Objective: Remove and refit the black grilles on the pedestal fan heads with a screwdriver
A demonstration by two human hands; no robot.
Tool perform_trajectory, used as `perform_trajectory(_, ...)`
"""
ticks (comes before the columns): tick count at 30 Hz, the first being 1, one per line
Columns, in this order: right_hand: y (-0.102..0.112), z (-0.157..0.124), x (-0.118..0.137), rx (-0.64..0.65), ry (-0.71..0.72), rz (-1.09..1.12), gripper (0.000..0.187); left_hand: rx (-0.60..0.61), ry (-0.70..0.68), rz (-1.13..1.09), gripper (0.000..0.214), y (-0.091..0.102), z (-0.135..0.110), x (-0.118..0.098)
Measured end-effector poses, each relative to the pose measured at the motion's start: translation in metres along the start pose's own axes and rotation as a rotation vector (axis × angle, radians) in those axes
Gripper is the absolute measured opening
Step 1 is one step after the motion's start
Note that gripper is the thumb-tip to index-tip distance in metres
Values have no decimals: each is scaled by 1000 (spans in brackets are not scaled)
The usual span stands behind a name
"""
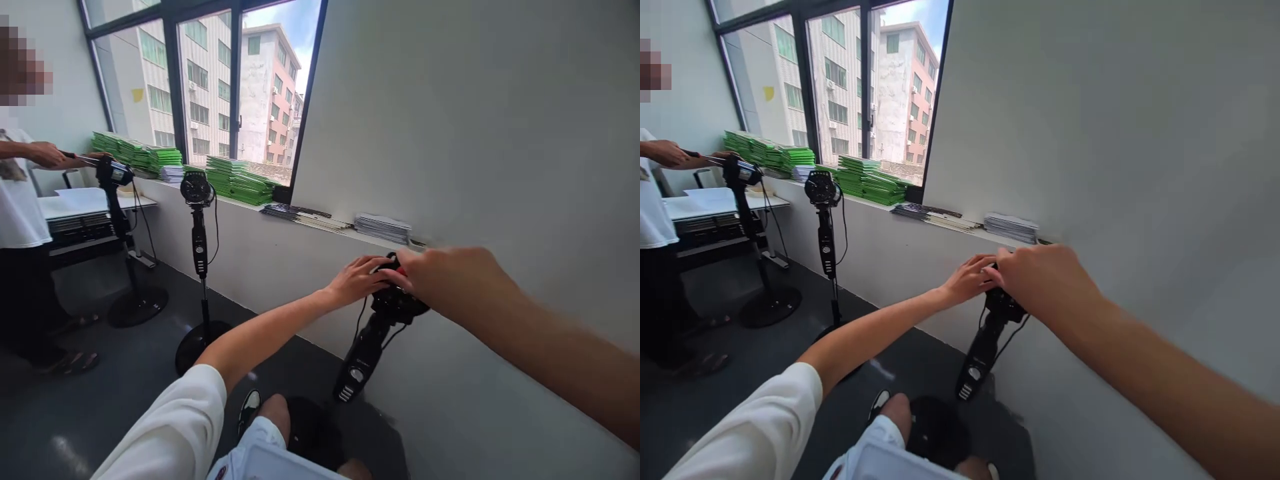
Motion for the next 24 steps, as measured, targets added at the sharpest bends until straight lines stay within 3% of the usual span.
perform_trajectory(5,8,5,5,192,108,79,32,-51,90,-12,16,-1,-7,4)
perform_trajectory(11,6,5,-1,115,7,3,44,-73,5,-134,17,-5,-12,8)
perform_trajectory(14,9,8,-6,196,63,88,38,-105,7,-192,19,-7,-15,9)
perform_trajectory(17,15,9,-6,188,93,36,36,-138,19,-228,21,-6,-17,10)
perform_trajectory(20,19,6,-2,166,80,-1,42,-87,51,-223,22,-3,-18,8)
perform_trajectory(24,19,1,4,188,139,53,27,-10,139,-208,22,1,-18,5)
Point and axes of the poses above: each hand's wrist, its own z-axis towards the middle knuckle, its own y-axis out of the back of the hand, x = y × z, the point moved 1 cm from there along z, towards the middle knuckle, and after that the axes turned 15 degrees about -z, right-handed, at the moved point
